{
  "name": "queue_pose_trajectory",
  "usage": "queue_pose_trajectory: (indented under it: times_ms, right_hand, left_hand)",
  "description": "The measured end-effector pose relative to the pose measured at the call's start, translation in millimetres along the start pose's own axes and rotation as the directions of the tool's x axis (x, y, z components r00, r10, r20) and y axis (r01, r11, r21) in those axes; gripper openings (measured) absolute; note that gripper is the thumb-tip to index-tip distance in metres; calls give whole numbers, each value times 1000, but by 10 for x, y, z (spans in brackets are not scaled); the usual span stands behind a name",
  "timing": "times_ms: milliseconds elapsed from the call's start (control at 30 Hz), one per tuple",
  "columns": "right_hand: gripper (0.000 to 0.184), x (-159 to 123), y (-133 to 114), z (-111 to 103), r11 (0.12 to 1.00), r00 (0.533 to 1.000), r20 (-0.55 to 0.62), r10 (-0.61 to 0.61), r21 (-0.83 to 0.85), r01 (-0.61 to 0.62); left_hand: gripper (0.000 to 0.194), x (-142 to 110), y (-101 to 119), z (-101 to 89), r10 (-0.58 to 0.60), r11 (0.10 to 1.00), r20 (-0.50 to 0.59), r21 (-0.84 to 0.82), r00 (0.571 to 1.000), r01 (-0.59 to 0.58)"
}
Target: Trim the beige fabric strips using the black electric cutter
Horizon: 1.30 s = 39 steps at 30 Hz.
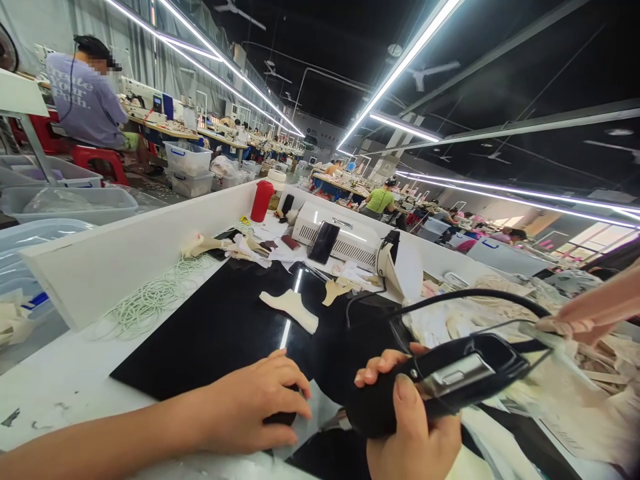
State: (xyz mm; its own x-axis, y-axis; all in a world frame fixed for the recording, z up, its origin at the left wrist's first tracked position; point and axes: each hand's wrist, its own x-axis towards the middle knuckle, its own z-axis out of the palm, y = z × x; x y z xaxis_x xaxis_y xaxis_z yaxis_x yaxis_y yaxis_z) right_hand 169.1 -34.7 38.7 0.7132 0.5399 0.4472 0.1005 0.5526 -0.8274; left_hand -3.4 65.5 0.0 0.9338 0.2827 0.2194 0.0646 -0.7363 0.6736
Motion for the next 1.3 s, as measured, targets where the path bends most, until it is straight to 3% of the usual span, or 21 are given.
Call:
queue_pose_trajectory:
  times_ms: [267,467,633,967,1167,1300]
  right_hand:
    - [38,-238,-76,207,993,999,4,51,103,-51]
    - [31,-247,-72,233,995,999,-1,49,83,-49]
    - [36,-265,-104,253,989,997,16,69,127,-71]
    - [35,-378,-89,325,989,996,67,60,131,-68]
    - [36,-107,-103,92,997,1000,-28,7,75,-5]
    - [37,67,-108,-123,999,994,-108,-26,22,29]
  left_hand:
    - [37,-4,-28,-11,12,1000,65,-1,998,-12]
    - [39,-3,-36,-37,12,1000,91,-17,996,-11]
    - [42,-20,-70,-99,51,998,139,-33,989,-47]
    - [37,-26,-147,-62,95,993,111,-85,989,-86]
    - [20,-22,-88,-93,88,994,55,-62,995,-85]
    - [31,5,-34,-50,109,994,65,-15,992,-109]
